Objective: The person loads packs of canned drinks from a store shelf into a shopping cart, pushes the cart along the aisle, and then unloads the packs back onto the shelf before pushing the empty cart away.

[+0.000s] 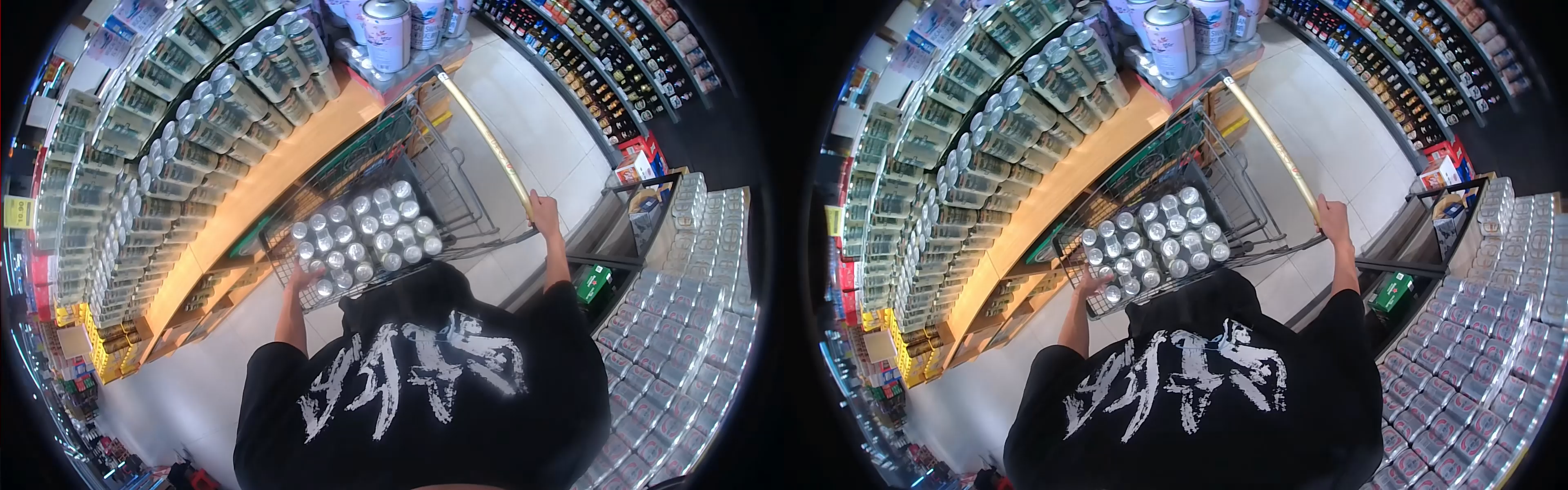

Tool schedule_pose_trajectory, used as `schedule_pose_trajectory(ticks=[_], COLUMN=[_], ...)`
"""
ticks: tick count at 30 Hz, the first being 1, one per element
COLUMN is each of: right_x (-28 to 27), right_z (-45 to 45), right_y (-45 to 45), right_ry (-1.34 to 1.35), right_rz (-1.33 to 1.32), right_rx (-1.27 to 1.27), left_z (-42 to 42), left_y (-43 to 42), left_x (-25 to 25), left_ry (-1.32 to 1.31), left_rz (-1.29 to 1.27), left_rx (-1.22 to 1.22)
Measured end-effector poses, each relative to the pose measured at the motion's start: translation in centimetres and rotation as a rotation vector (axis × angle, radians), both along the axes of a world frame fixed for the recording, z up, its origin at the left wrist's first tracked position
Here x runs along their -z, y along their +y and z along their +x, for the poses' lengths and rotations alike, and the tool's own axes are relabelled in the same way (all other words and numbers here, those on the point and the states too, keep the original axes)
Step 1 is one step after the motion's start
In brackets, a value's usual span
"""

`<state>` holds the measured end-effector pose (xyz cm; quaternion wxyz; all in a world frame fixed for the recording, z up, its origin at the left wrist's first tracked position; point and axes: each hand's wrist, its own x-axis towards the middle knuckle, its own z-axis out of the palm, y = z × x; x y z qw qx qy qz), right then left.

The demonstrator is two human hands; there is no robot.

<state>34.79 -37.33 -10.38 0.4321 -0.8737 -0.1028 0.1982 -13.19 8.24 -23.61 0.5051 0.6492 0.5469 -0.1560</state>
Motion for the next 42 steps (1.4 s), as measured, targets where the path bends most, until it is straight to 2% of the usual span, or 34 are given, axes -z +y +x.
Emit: schedule_pose_trajectory(ticks=[2, 3, 4, 5, 6, 8, 11, 14, 17, 18, 19, 20, 21, 22, 25, 27, 30, 35, 38, 42], right_x=[-0.2, -0.3, -0.6, -0.7, -1.2, -2.2, -2.6, -1.9, 0.6, -0.2, -2.5, -3.7, -3.2, -2.4, -1.6, -1.3, -1.0, -0.3, -1.7, -0.1], right_z=[0.8, 1.3, 1.8, 2.0, 1.9, 2.0, 3.2, 4.3, 5.6, 5.3, 4.5, 4.1, 3.9, 4.0, 4.7, 4.8, 4.4, 4.4, 3.8, 3.4], right_y=[-0.1, -0.4, -0.4, -0.2, 0.6, 2.5, 3.5, 4.8, 5.2, 5.7, 6.2, 6.5, 6.4, 6.3, 6.3, 6.3, 6.1, 6.0, 6.2, 6.7], right_ry=[0.013, -0.064, -0.137, -0.125, -0.111, 0.145, 0.319, 0.075, -0.459, -0.38, -0.302, -0.23, -0.227, -0.226, -0.195, -0.181, -0.192, -0.225, -0.061, -0.718], right_rz=[-0.047, -0.171, -0.295, -0.22, -0.144, 0.487, 0.745, 0.574, 0.039, -0.034, -0.108, -0.183, -0.118, -0.053, 0.023, 0.045, 0.093, 0.167, 0.083, 0.025], right_rx=[-0.012, -0.086, -0.16, -0.115, -0.073, 0.051, 0.057, -0.068, -0.176, -0.161, -0.146, -0.13, -0.135, -0.137, -0.146, -0.154, -0.167, -0.169, -0.094, -0.115], left_z=[-0.1, -0.5, 0.3, 1.1, 0.8, 2.5, 3.4, 3.0, 1.1, 3.0, 1.1, 2.7, 4.6, 3.0, 2.8, 2.1, 1.7, 1.7, 0.0, 1.1], left_y=[0.5, 0.9, 0.5, 0.1, 0.4, -0.3, -0.6, -1.4, -1.2, -2.9, -1.4, -2.7, -4.5, -3.9, -4.6, -4.8, -5.7, -5.8, -4.3, -4.5], left_x=[1.4, 3.3, 2.0, 0.6, 2.0, -1.2, -1.2, -0.4, 3.6, -0.8, 3.9, 0.7, -3.2, 0.2, 0.8, 2.1, 2.5, 2.1, 6.6, 2.5], left_ry=[-0.077, -0.159, -0.174, -0.19, -0.272, -0.15, -0.055, -0.038, -0.106, 0.049, 0.054, 0.093, 0.131, 0.055, 0.036, 0.054, -0.079, -0.079, -0.088, -0.142], left_rz=[0.046, 0.123, 0.126, 0.129, 0.154, 0.131, 0.176, 0.25, 0.229, 0.091, 0.152, 0.118, 0.079, 0.102, 0.1, 0.3, 0.305, 0.148, 0.134, 0.195], left_rx=[0.053, 0.119, 0.138, 0.154, 0.146, 0.205, 0.215, 0.174, 0.164, 0.077, 0.182, 0.104, 0.028, 0.009, -0.084, 0.025, -0.096, -0.233, -0.213, -0.088])
